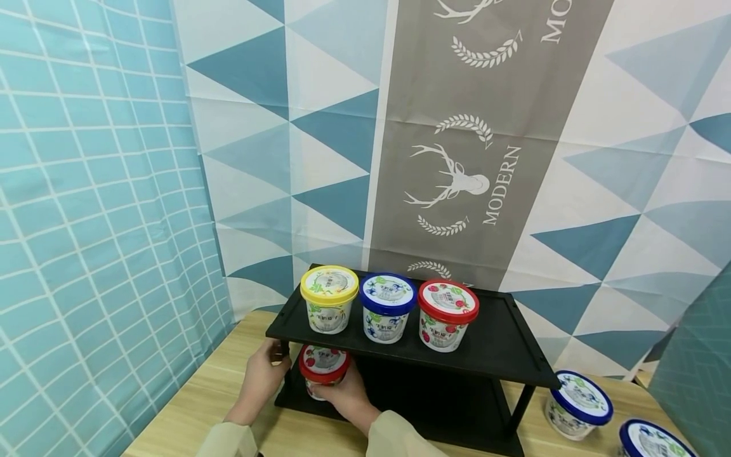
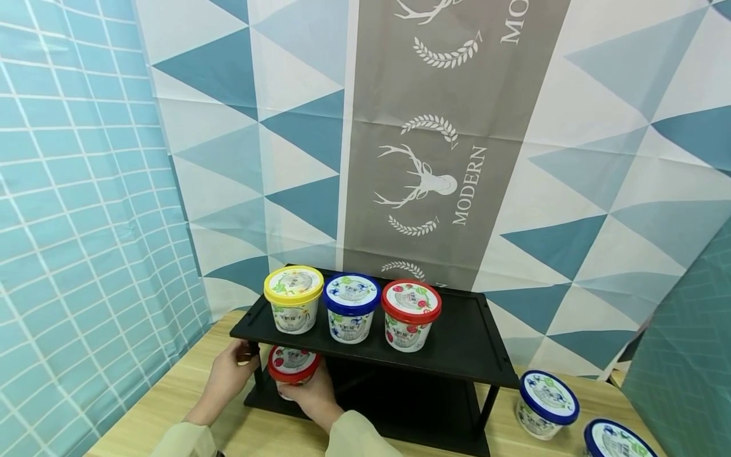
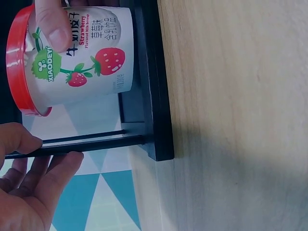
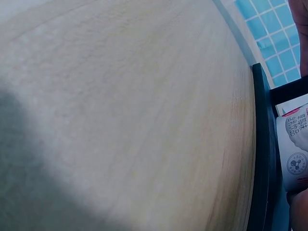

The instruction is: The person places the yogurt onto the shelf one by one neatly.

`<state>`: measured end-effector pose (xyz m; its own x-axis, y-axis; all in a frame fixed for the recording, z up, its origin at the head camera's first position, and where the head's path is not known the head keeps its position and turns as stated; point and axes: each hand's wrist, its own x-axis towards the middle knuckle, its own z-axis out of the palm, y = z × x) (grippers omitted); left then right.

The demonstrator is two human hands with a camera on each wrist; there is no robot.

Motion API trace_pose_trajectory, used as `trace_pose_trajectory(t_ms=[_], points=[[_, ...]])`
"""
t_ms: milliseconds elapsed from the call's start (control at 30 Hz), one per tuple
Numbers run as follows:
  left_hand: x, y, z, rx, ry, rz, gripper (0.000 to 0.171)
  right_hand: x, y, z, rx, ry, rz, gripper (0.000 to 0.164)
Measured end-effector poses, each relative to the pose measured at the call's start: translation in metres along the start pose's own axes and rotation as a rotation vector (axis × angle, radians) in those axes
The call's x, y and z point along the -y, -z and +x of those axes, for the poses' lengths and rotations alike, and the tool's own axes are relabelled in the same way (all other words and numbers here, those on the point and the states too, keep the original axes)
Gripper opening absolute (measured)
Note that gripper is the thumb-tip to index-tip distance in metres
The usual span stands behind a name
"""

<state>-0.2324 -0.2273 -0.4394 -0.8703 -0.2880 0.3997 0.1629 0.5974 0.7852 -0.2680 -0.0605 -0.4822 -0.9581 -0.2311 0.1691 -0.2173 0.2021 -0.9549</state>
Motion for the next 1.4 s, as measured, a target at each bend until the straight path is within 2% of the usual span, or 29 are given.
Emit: trace_pose_trajectory(t_ms=[367, 533, 867, 1167, 1400], points=[[-0.001, 0.000, 0.000, 0.004, 0.012, 0.006, 0.030, -0.001, -0.003, 0.000, -0.006, -0.019, -0.033, 0.085], [-0.001, 0.000, 0.000, 0.007, 0.015, 0.007, 0.030, -0.002, -0.003, 0.001, 0.002, -0.021, -0.012, 0.084], [-0.002, 0.001, 0.000, 0.021, 0.032, 0.008, 0.031, 0.001, 0.001, -0.001, 0.031, -0.033, -0.015, 0.083], [-0.003, 0.001, 0.001, 0.015, 0.015, 0.007, 0.032, 0.003, 0.007, -0.001, 0.078, -0.036, 0.007, 0.086], [-0.003, 0.002, -0.001, 0.006, 0.011, 0.014, 0.030, -0.003, 0.018, -0.004, 0.100, -0.027, 0.028, 0.075]])
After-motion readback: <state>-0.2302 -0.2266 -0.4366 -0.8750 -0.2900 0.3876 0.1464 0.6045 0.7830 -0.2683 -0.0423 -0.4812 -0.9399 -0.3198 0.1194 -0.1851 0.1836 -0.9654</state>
